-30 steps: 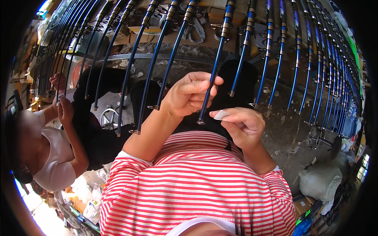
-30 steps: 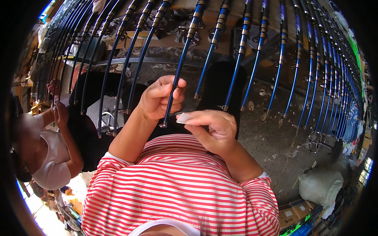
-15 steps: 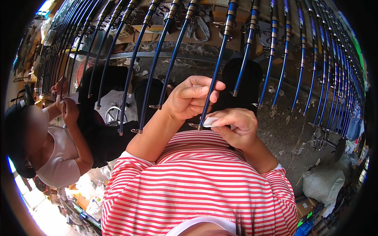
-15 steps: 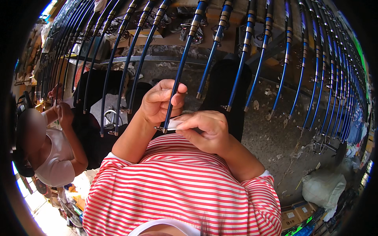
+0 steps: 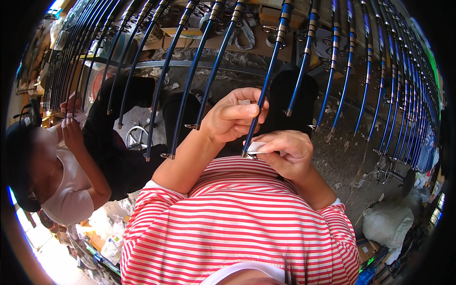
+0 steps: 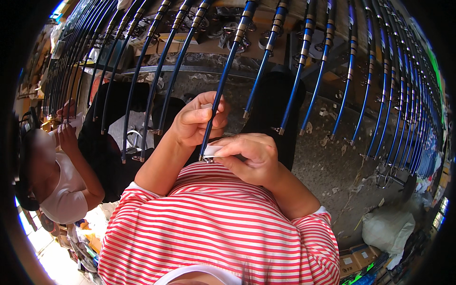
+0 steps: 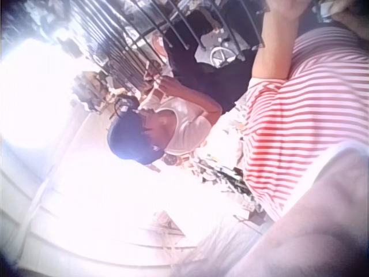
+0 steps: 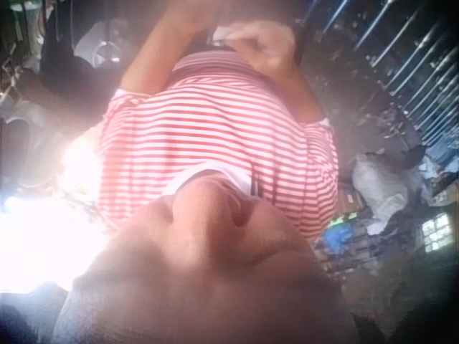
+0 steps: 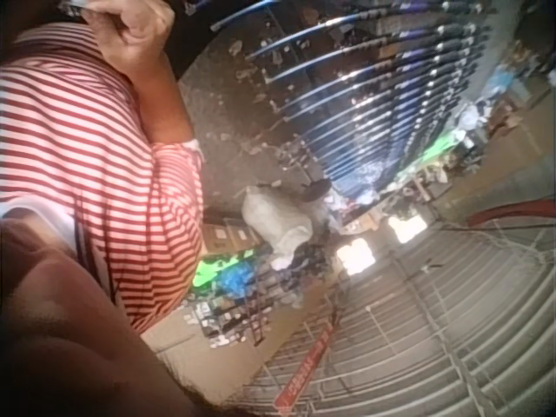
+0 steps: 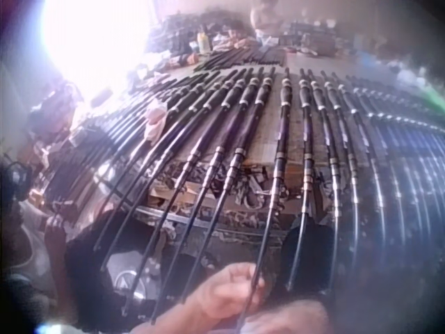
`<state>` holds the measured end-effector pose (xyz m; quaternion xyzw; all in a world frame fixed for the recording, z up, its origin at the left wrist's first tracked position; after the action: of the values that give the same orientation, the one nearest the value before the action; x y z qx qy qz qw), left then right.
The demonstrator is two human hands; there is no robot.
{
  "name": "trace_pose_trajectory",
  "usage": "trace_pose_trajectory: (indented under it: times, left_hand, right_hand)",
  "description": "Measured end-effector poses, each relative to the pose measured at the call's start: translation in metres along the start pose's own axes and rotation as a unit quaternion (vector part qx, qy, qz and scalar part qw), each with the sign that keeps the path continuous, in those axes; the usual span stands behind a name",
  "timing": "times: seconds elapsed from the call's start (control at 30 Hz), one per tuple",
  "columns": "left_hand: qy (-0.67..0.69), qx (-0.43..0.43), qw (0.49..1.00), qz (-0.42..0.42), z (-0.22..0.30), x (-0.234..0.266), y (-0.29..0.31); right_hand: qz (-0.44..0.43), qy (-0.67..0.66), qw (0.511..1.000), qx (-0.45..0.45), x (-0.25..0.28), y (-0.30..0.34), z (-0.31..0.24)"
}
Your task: The person is applying small white pieces of adhesive tape to the metal guides of several blue fishing rods. They handle each rod by hand, securing the material around the guide before moving to the next rod in the row.
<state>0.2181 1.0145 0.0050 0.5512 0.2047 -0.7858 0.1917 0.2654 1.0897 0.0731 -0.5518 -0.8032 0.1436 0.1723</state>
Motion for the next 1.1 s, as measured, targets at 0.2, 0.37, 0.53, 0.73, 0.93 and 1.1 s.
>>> trace_pose_trajectory:
  times: [0.2, 0.37, 0.53, 0.73, 0.93, 1.1]
  left_hand:
    - [-0.041, 0.004, 0.999, -0.005, -0.001, -0.003, -0.002]
    - [-0.077, -0.005, 0.997, 0.007, 0.001, -0.007, -0.006]
    - [-0.084, -0.002, 0.996, 0.017, 0.001, -0.011, -0.008]
    - [-0.077, -0.006, 0.997, 0.012, 0.002, -0.011, -0.013]
    - [-0.033, -0.026, 0.988, 0.148, 0.007, 0.023, -0.018]
    - [-0.086, -0.018, 0.991, 0.097, -0.001, 0.006, -0.064]
  right_hand:
    - [0.000, 0.010, 1.000, 0.001, 0.001, -0.001, 0.000]
    - [-0.014, 0.016, 1.000, -0.003, 0.000, -0.001, -0.001]
    - [-0.017, 0.012, 1.000, -0.004, -0.001, -0.001, -0.001]
    - [0.036, 0.034, 0.999, -0.007, 0.008, 0.003, -0.005]
    - [0.127, 0.066, 0.990, 0.006, 0.046, 0.027, -0.014]
    - [0.186, 0.092, 0.978, -0.020, 0.070, 0.036, -0.005]
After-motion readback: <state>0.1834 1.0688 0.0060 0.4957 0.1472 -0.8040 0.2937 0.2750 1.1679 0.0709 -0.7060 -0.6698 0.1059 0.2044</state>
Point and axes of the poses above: each hand's wrist, its own y-axis away from the middle knuckle, its own x-axis out of the back of the hand, z = x × y, the point moved 8 cm from there along -y, towards the middle knuckle, and after that the axes turned 4 degrees about -z, right-handed, at the moved point
